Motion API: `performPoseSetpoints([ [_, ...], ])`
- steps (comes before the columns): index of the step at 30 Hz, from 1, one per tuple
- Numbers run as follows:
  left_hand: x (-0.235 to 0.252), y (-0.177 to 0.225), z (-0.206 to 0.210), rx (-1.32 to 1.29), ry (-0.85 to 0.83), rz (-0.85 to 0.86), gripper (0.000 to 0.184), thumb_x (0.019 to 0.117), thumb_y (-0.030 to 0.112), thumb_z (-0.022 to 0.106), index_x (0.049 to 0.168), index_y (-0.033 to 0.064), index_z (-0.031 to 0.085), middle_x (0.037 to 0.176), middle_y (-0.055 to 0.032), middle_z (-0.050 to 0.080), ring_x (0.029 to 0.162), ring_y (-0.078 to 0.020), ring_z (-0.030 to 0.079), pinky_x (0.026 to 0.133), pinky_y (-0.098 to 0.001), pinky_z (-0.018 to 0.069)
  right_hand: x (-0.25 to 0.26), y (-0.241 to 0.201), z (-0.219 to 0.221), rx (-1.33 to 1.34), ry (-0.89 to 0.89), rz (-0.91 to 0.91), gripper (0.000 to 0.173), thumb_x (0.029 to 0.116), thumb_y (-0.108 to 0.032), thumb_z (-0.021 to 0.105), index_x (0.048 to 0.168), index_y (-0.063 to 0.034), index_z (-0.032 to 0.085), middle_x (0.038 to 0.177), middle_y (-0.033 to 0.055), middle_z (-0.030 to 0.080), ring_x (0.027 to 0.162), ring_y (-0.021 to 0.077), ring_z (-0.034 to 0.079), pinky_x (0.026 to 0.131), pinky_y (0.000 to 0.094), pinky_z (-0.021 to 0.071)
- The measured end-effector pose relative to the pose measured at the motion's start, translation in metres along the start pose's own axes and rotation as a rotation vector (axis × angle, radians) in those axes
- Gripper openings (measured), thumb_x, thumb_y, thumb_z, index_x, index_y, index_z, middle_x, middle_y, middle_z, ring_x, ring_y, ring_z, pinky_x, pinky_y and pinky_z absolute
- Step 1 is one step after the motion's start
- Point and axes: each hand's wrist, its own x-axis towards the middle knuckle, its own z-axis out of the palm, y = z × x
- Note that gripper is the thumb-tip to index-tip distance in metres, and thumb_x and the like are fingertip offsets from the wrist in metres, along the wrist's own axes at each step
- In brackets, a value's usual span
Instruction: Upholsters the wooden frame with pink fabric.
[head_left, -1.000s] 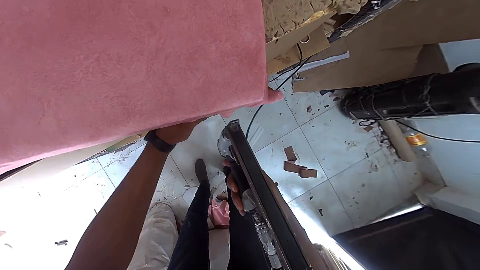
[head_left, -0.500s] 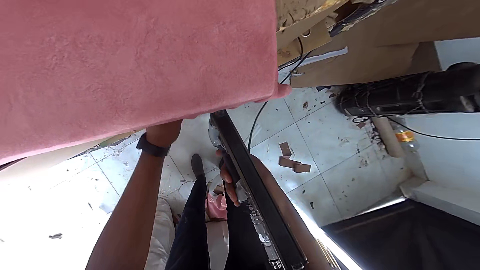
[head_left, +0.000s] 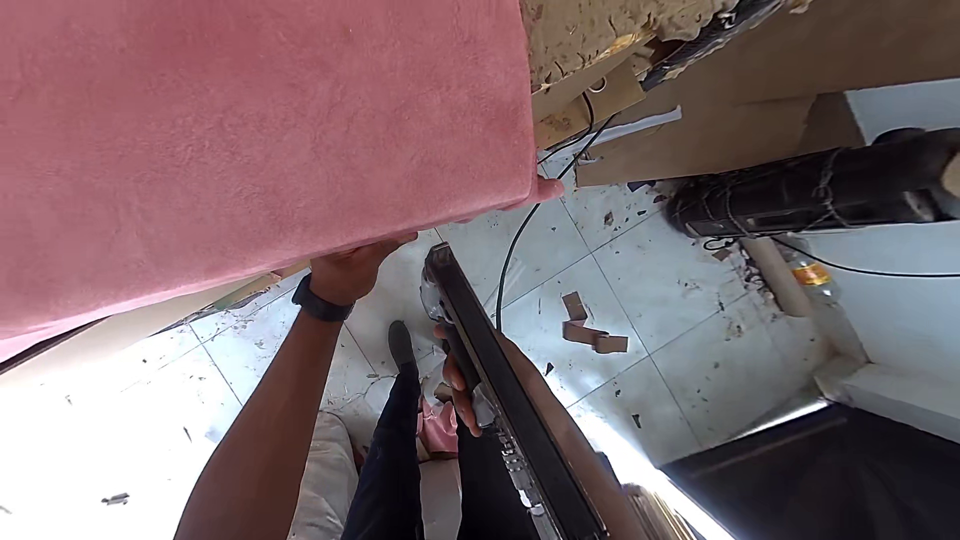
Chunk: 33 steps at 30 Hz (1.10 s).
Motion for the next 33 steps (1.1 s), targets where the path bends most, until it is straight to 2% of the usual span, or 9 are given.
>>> performPoseSetpoints([
  [2, 0.001, 0.003, 0.001, 0.134, 0.04, 0.083, 0.033, 0.084, 0.003, 0.083, 0.113, 0.0155, 0.072, 0.106, 0.004, 0.076, 0.099, -0.0116, 0.073, 0.089, -0.0371, 0.064, 0.008, 0.0, 0.009, -0.002, 0.025, 0.019, 0.048, 0.1065, -0.046, 0.045, 0.134, -0.0073, 0.055, 0.081, 0.0102, 0.06, 0.055, 0.0188, 0.063, 0.048, 0.0352, 0.0593],
  [8, -0.001, -0.001, 0.004, 0.281, 0.162, 0.185, 0.034, 0.0835, 0.003, 0.083, 0.111, 0.0179, 0.07, 0.105, 0.0082, 0.075, 0.1, -0.0081, 0.072, 0.091, -0.0344, 0.0628, 0.018, -0.007, 0.017, -0.078, 0.081, 0.035, 0.048, 0.1055, -0.05, 0.047, 0.137, -0.0147, 0.057, 0.08, 0.0102, 0.059, 0.055, 0.0187, 0.06, 0.049, 0.0347, 0.057],
  [16, 0.002, -0.001, 0.009, 0.104, 0.272, 0.132, 0.048, 0.0745, 0.0, 0.089, 0.114, 0.019, 0.068, 0.108, 0.0066, 0.075, 0.103, -0.0115, 0.072, 0.092, -0.0383, 0.0627, 0.023, -0.014, 0.024, -0.125, 0.065, 0.027, 0.048, 0.1041, -0.052, 0.047, 0.134, -0.0153, 0.057, 0.081, 0.0112, 0.06, 0.055, 0.0192, 0.061, 0.049, 0.0345, 0.0577],
  [21, 0.002, -0.003, 0.011, 0.117, 0.296, 0.136, 0.047, 0.0744, 0.002, 0.089, 0.113, 0.0202, 0.068, 0.107, 0.0087, 0.075, 0.103, -0.0099, 0.072, 0.092, -0.0372, 0.0629, 0.024, -0.015, 0.022, -0.179, 0.105, 0.03, 0.044, 0.1044, -0.045, 0.046, 0.133, -0.0141, 0.059, 0.08, 0.0114, 0.059, 0.053, 0.0195, 0.06, 0.048, 0.0354, 0.0574],
  [26, 0.003, -0.001, 0.002, 0.118, 0.191, 0.074, 0.05, 0.0785, 0.01, 0.089, 0.121, 0.0221, 0.066, 0.114, 0.0127, 0.073, 0.11, -0.0062, 0.069, 0.097, -0.034, 0.0607, 0.026, -0.015, 0.03, -0.239, 0.128, 0.054, 0.05, 0.103, -0.053, 0.047, 0.135, -0.0161, 0.057, 0.08, 0.0122, 0.06, 0.054, 0.0201, 0.06, 0.048, 0.0351, 0.0565],
  [30, 0.004, 0.009, 0.0, 0.132, 0.189, 0.008, 0.048, 0.0768, 0.007, 0.089, 0.117, 0.019, 0.066, 0.11, 0.0119, 0.073, 0.106, -0.0058, 0.07, 0.095, -0.0328, 0.0608, 0.031, -0.007, 0.039, -0.264, 0.13, 0.063, 0.049, 0.1017, -0.055, 0.047, 0.133, -0.0202, 0.059, 0.082, 0.0109, 0.061, 0.056, 0.0193, 0.061, 0.05, 0.0353, 0.0572],
  [33, 0.005, 0.009, 0.002, 0.124, 0.208, 0.003, 0.045, 0.0778, 0.003, 0.086, 0.115, 0.016, 0.065, 0.108, 0.0096, 0.073, 0.104, -0.007, 0.07, 0.094, -0.0331, 0.0605, 0.042, 0.011, 0.025, -0.253, 0.08, -0.022, 0.043, 0.1043, -0.048, 0.052, 0.131, -0.0158, 0.06, 0.08, 0.0103, 0.057, 0.055, 0.0186, 0.059, 0.046, 0.0353, 0.055],
])
